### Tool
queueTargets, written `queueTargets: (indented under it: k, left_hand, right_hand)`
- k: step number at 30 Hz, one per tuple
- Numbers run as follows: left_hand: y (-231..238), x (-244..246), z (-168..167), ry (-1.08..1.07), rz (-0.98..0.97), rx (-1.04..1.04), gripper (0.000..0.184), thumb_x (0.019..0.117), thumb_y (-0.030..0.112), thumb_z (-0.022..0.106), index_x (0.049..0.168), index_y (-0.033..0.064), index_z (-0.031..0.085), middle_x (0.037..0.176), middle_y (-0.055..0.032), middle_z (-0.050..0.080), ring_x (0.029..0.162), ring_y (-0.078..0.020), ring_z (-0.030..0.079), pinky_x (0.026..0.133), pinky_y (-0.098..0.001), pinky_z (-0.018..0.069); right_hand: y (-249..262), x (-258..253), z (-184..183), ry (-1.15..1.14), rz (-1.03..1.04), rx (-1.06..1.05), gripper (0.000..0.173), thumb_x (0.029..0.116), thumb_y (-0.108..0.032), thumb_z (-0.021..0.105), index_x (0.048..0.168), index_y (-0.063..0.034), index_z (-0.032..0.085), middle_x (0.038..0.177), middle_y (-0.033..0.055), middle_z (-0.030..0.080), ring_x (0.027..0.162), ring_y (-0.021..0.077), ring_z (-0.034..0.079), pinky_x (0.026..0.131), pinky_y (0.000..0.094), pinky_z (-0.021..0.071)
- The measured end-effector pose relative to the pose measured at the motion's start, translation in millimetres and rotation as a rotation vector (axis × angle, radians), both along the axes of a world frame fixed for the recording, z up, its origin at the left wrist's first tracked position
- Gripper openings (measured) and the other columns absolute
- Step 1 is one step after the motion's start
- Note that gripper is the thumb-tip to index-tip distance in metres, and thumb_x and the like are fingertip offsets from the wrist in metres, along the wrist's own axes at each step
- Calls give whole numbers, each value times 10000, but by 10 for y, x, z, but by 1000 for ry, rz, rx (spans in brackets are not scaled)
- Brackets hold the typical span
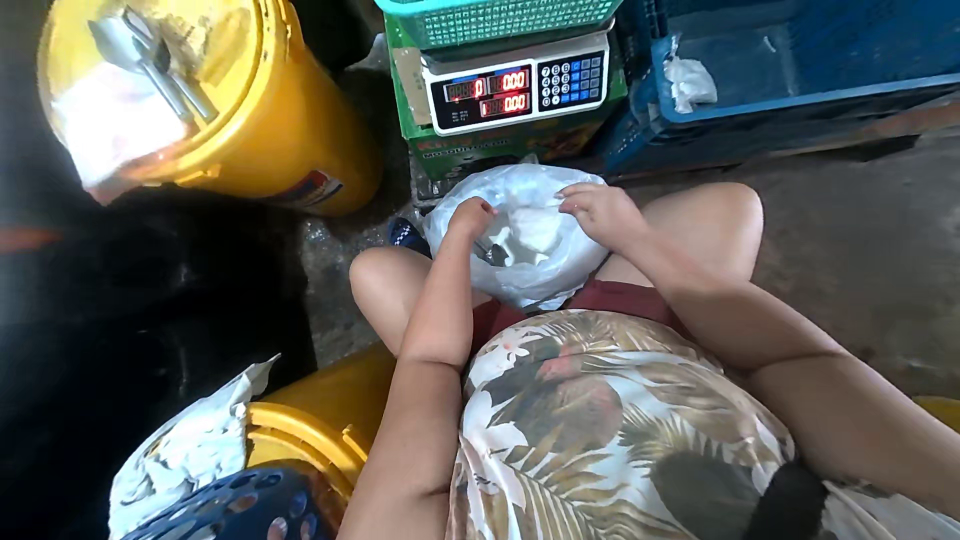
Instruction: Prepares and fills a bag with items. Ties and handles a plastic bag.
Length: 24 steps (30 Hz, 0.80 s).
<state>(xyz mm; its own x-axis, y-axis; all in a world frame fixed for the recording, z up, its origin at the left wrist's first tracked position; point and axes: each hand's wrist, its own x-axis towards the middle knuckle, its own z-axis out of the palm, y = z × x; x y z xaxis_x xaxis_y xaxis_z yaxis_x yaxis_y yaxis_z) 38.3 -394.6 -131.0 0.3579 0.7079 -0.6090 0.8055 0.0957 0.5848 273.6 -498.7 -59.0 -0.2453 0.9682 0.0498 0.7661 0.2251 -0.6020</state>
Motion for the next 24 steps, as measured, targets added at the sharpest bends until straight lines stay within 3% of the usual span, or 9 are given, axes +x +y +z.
queueTargets:
  k: [7, 10, 13, 15, 18, 20, 24]
  left_hand:
    - [64, 26, -165, 14, 140, -36, 343, 1011, 183, 574, 1293, 6, 655, 1287, -239, 661, 1241, -400, 610, 1041, -630, 459]
    - [-10, 111, -292, -225, 422, -188, 430, 1113, 308, 426, 1324, -26, 597, 1199, -228, 670, 1063, -333, 657, 912, -530, 528]
    - [-114, 222, -343, -527, 804, -518, 662, 1103, 562, 226, 1430, 65, 516, 1211, -182, 661, 954, -278, 674, 803, -456, 565]
    - [-160, 274, -295, -669, 896, -693, 771, 1066, 655, 149, 1478, 79, 453, 1246, -206, 637, 987, -313, 667, 833, -484, 558]
    - [-203, 342, -105, -836, 834, -804, 823, 1035, 689, 51, 1521, 106, 372, 1278, -202, 629, 1053, -322, 658, 869, -503, 550]
    - [-220, 366, 48, -900, 808, -813, 838, 1023, 703, 30, 1502, 131, 411, 1284, -186, 637, 1083, -322, 655, 875, -512, 552]
    - [-273, 363, 39, -932, 933, -811, 872, 996, 750, 41, 1522, 158, 407, 1318, -191, 620, 1103, -331, 638, 868, -523, 538]
  right_hand:
    - [61, 13, 906, 161, 53, 232, 298, 1041, -110, 506, 973, 13, 770, 1166, 162, 727, 1124, 242, 690, 1032, 372, 527]
    - [98, -94, 1238, 180, 108, 303, 292, 1044, -117, 521, 948, 17, 763, 1132, 155, 731, 1100, 204, 690, 1014, 329, 530]
    - [155, -209, 1497, 154, 146, 373, 286, 1041, -120, 529, 939, 10, 762, 1110, 149, 736, 1085, 187, 692, 995, 312, 531]
    - [190, -266, 1602, 128, 154, 418, 297, 1049, -140, 531, 935, 5, 764, 1109, 150, 739, 1082, 185, 695, 985, 313, 537]
    - [219, -330, 1673, 99, 150, 452, 309, 1055, -155, 531, 918, 1, 761, 1092, 154, 738, 1081, 193, 693, 986, 315, 530]
    - [228, -348, 1674, 81, 146, 446, 314, 1054, -157, 527, 923, 2, 764, 1089, 154, 739, 1071, 194, 696, 979, 315, 530]
    - [260, -340, 1635, 74, 146, 425, 320, 1060, -155, 508, 952, -3, 768, 1091, 144, 740, 1049, 185, 698, 960, 315, 539]
